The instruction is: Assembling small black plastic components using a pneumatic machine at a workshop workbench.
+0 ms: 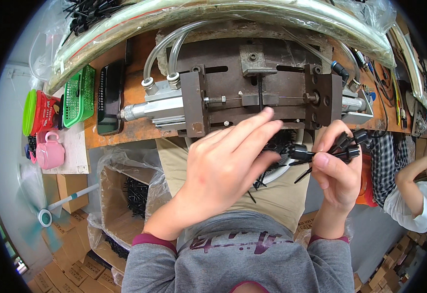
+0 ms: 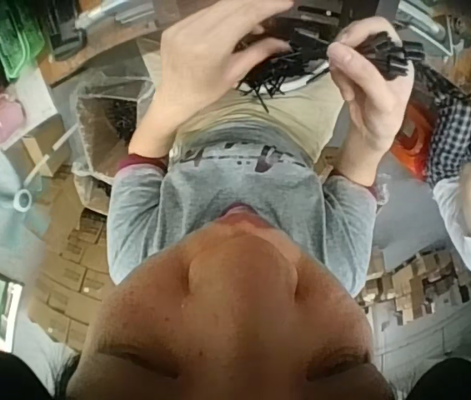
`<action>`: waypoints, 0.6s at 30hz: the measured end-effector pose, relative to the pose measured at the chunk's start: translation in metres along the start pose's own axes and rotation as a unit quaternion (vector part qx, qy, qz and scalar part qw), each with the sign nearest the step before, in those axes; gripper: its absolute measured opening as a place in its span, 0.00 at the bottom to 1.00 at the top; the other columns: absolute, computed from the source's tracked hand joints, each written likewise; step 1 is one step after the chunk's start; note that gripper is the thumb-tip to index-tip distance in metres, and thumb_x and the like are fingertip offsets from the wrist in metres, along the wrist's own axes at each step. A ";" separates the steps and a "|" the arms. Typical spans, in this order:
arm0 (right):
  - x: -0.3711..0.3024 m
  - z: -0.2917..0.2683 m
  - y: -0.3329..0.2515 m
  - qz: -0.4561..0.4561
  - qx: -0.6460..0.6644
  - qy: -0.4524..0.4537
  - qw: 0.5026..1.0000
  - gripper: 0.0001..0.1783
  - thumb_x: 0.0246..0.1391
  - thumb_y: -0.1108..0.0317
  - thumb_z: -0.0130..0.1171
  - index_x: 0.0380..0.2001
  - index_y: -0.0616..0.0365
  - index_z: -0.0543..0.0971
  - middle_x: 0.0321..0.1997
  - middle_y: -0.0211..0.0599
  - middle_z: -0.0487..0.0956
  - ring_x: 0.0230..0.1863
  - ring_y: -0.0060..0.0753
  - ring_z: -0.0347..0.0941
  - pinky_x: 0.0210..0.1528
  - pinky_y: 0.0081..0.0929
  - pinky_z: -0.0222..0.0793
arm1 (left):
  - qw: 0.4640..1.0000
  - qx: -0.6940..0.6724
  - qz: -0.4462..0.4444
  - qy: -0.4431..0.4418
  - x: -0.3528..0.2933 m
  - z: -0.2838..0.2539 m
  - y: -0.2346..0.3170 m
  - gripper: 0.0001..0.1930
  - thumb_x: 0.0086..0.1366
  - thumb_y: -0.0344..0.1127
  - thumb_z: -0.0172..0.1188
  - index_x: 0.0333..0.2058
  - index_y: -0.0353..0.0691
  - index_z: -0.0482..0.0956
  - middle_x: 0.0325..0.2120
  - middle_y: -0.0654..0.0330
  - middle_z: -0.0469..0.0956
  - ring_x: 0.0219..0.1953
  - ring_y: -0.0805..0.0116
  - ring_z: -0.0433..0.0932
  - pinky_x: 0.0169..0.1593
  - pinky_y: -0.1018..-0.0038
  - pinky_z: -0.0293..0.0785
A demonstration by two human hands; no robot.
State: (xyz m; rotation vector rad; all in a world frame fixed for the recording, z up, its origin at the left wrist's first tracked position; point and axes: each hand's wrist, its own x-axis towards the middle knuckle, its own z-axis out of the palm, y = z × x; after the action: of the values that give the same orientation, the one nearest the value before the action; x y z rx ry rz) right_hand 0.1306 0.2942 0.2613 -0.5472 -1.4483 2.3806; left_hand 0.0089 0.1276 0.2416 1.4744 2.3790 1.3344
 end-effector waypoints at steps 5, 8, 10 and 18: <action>0.003 0.001 0.005 0.043 0.060 -0.072 0.995 0.09 0.50 0.77 0.65 0.31 0.64 0.74 0.24 0.39 0.77 0.12 0.15 0.63 0.14 0.14 0.53 | 0.966 -0.251 0.016 -0.063 -0.002 -0.025 0.016 0.19 0.48 0.27 0.74 0.42 0.33 0.86 0.36 0.51 0.85 0.36 0.62 0.85 0.38 0.73 0.81; 0.007 -0.006 0.001 -0.005 0.087 -0.078 0.993 0.08 0.58 0.72 0.59 0.35 0.66 0.74 0.27 0.44 0.78 0.14 0.18 0.64 0.16 0.16 0.58 | 0.958 -0.271 0.053 -0.072 -0.007 -0.031 0.016 0.17 0.47 0.27 0.75 0.39 0.34 0.87 0.35 0.51 0.85 0.35 0.62 0.85 0.37 0.73 0.81; 0.008 -0.002 0.000 -0.116 -0.017 0.044 0.992 0.08 0.62 0.72 0.56 0.39 0.67 0.75 0.31 0.44 0.79 0.18 0.20 0.68 0.22 0.16 0.64 | 0.979 -0.187 0.078 -0.014 -0.011 -0.030 0.013 0.16 0.46 0.27 0.75 0.37 0.36 0.87 0.38 0.52 0.85 0.34 0.63 0.84 0.37 0.73 0.81; -0.006 0.002 0.013 -0.301 -0.201 0.086 0.928 0.13 0.61 0.81 0.55 0.49 0.68 0.70 0.46 0.62 0.80 0.33 0.42 0.83 0.35 0.30 0.82 | 0.980 0.164 0.094 0.065 -0.012 0.019 -0.011 0.11 0.48 0.29 0.67 0.34 0.35 0.83 0.48 0.53 0.82 0.28 0.71 0.79 0.31 0.76 0.73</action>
State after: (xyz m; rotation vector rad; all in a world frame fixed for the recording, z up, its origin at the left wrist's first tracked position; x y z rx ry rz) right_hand 0.1342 0.2839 0.2520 -0.3219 -1.7226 1.5375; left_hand 0.0158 0.1283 0.2173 1.7853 2.7078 1.1438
